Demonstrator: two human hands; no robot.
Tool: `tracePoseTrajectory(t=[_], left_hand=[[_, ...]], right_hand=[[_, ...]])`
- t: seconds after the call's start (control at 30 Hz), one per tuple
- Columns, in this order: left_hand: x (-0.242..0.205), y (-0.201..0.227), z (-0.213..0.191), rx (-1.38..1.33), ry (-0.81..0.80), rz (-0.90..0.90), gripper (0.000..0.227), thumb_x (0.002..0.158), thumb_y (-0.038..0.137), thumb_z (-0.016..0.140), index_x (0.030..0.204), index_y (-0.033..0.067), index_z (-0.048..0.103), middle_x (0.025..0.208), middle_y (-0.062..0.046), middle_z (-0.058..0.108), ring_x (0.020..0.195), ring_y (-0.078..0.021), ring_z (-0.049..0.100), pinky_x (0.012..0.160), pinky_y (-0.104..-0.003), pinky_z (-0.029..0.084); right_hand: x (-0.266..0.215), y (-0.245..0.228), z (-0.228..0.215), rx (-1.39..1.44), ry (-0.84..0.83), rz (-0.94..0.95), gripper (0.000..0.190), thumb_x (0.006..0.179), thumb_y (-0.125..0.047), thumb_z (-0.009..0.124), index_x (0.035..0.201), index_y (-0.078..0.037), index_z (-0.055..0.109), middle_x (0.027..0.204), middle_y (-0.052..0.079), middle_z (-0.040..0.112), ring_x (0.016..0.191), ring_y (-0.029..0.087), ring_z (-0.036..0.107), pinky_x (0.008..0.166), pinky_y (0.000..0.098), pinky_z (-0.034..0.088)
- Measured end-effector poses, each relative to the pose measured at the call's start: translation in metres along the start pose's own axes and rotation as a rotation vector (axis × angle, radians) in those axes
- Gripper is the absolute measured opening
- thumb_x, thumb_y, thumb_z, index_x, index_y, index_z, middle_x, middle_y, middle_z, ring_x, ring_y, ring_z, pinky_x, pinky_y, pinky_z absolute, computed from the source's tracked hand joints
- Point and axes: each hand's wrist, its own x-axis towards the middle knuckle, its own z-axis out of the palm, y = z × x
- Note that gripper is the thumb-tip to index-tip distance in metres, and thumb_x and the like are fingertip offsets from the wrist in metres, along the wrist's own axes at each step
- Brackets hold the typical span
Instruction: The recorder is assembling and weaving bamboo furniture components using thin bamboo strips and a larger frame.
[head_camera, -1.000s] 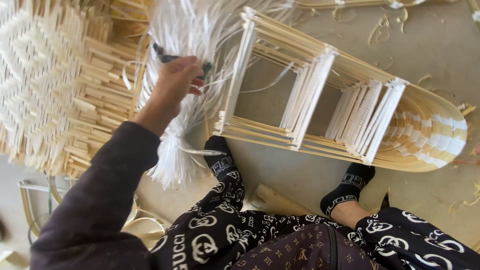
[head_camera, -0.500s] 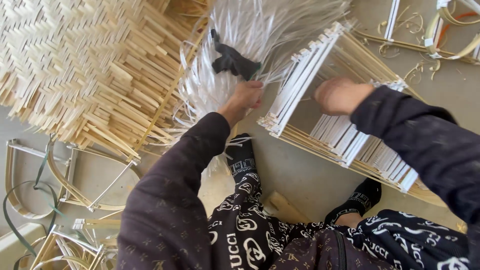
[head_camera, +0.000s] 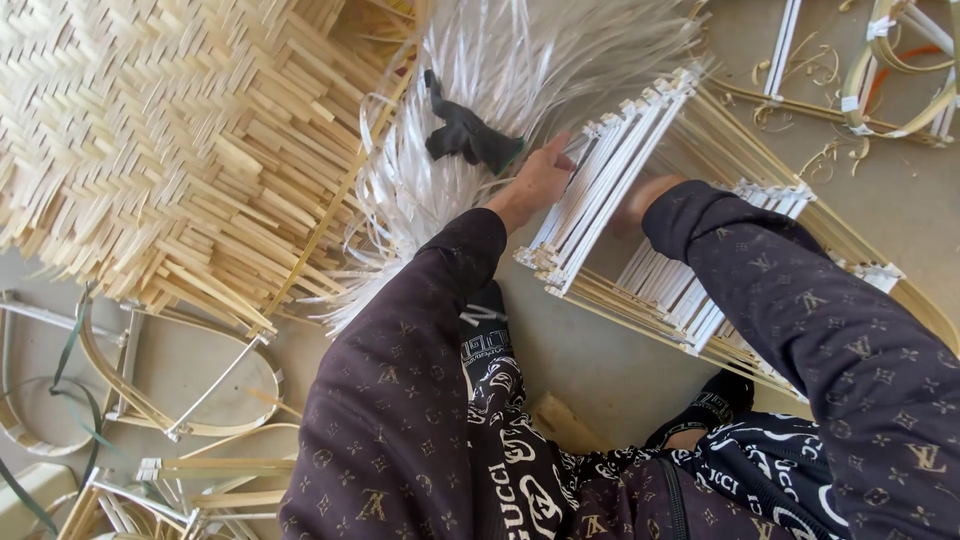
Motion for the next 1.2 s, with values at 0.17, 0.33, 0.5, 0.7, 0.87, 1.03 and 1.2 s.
tracePoseTrajectory(t=[0.17,0.33,0.5,0.7,0.87,1.03,1.2], left_hand=[[0.002,0.005,0.001,0.104,0.092,-0.015,0.051,0.085,0.006,0.065,0.135,-0.0016,0.061,0.090,-0.009,0.072,0.082,-0.0187,0.067,0.075,-0.032,0.053],[-0.023,0.027,-0.012,-0.143,0.087,-0.047,0.027,0.088,0.013,0.073,0.111,-0.0024,0.073,0.084,-0.002,0.071,0.073,-0.0112,0.062,0.067,-0.029,0.050],[-0.059,0.075,-0.030,-0.360,0.032,-0.071,0.018,0.090,0.018,0.076,0.103,0.0056,0.074,0.086,0.002,0.072,0.073,-0.0068,0.062,0.068,-0.024,0.048],[-0.080,0.085,-0.036,-0.465,-0.065,0.014,0.016,0.092,0.020,0.076,0.104,0.0085,0.075,0.095,0.001,0.077,0.078,-0.0066,0.065,0.074,-0.024,0.051],[-0.093,0.096,-0.032,-0.472,-0.177,0.055,0.014,0.098,0.020,0.075,0.106,0.0092,0.071,0.097,0.002,0.073,0.084,-0.0080,0.066,0.076,-0.026,0.051],[-0.100,0.123,-0.034,-0.422,-0.172,0.120,0.018,0.098,0.020,0.074,0.111,0.0081,0.072,0.101,0.002,0.074,0.086,-0.0077,0.066,0.078,-0.025,0.051],[-0.117,0.149,-0.032,-0.292,-0.147,0.195,0.023,0.100,0.020,0.070,0.116,0.0055,0.074,0.104,0.000,0.077,0.087,-0.0070,0.068,0.079,-0.025,0.054]], right_hand=[[0.042,0.017,0.036,-0.150,0.218,-0.166,0.039,0.095,-0.025,0.062,0.131,-0.012,0.065,0.134,0.015,0.064,0.121,0.031,0.062,0.096,0.0414,0.051],[0.081,0.070,0.090,-0.397,0.379,-0.220,0.024,0.102,-0.014,0.053,0.115,-0.010,0.072,0.119,0.009,0.072,0.105,0.023,0.071,0.087,0.0363,0.057],[-0.011,0.040,0.036,-0.399,0.499,-0.341,0.018,0.092,-0.010,0.056,0.097,-0.012,0.073,0.101,0.006,0.074,0.093,0.023,0.071,0.093,0.0515,0.049],[-0.132,-0.015,-0.039,-0.018,0.393,-0.206,0.027,0.101,-0.030,0.059,0.105,-0.006,0.071,0.088,0.017,0.073,0.084,0.035,0.070,0.079,0.0465,0.055],[-0.141,-0.009,-0.030,0.264,0.547,-0.388,0.026,0.094,-0.021,0.059,0.112,-0.012,0.075,0.087,0.014,0.078,0.076,0.029,0.074,0.078,0.0432,0.059],[-0.176,-0.010,-0.061,0.648,0.338,-0.307,0.028,0.098,-0.024,0.060,0.119,-0.012,0.073,0.097,0.009,0.079,0.077,0.026,0.075,0.075,0.0384,0.060],[-0.218,0.001,-0.070,1.092,0.188,-0.466,0.033,0.098,-0.018,0.055,0.126,-0.006,0.070,0.106,0.007,0.080,0.091,0.018,0.075,0.083,0.0326,0.061]])
